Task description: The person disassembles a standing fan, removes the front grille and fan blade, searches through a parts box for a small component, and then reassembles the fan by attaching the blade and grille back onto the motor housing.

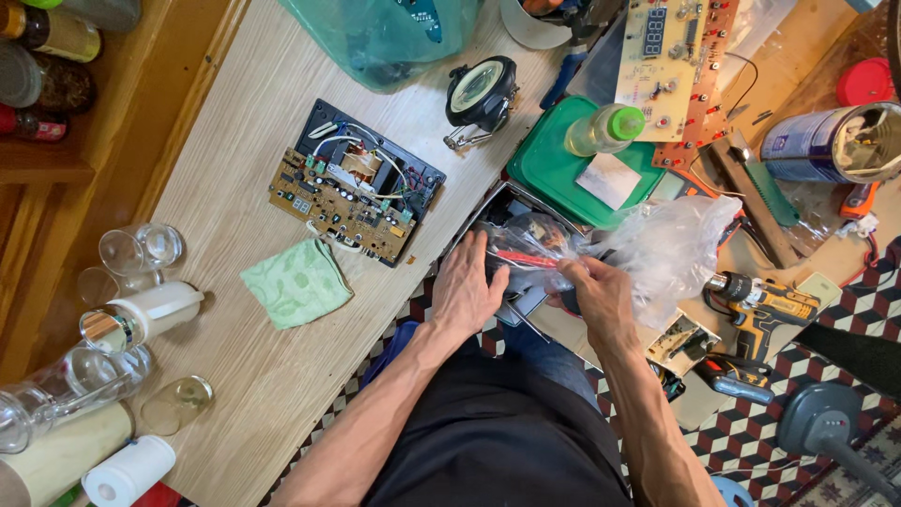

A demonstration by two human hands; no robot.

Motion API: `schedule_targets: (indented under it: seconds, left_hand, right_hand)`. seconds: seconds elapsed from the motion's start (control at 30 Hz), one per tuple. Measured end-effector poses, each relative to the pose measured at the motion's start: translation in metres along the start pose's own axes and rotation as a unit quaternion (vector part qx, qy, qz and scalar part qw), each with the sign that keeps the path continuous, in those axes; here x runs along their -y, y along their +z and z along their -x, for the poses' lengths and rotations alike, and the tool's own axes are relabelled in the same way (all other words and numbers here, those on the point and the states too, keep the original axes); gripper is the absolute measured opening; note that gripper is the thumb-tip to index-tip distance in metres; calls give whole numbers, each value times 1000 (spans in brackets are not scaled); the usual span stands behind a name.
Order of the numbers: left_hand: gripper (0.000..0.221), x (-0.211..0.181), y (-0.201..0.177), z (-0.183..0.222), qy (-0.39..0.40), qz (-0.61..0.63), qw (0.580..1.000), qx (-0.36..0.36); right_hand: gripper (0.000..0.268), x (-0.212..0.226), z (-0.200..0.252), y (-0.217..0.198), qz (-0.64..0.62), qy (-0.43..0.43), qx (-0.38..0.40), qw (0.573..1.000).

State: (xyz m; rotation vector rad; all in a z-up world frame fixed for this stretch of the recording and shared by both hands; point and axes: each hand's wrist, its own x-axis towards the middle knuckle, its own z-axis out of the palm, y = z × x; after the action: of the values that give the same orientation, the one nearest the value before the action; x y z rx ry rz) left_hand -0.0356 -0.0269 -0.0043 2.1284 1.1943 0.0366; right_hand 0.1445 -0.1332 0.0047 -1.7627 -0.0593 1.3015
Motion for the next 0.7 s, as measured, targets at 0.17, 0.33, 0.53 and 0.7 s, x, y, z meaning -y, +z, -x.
schedule_targets:
  seconds: [0.17, 0.33, 0.53, 0.7]
  left_hand:
    - [81, -7, 4, 3, -62, -48, 995, 66]
    - [64, 2, 5, 12, 46, -41, 997, 46]
    - [60, -5, 24, 20, 31, 19, 998, 42]
    - [67, -11, 30, 25, 28, 41, 998, 34]
  right_hand:
    - [25, 6, 1, -7, -31, 0, -18, 999]
    - [27, 9, 1, -5, 56, -27, -50, 997]
    - [30, 27, 12, 4, 229, -79, -73, 968]
    - [31, 34, 14, 6, 220, -54, -69, 971]
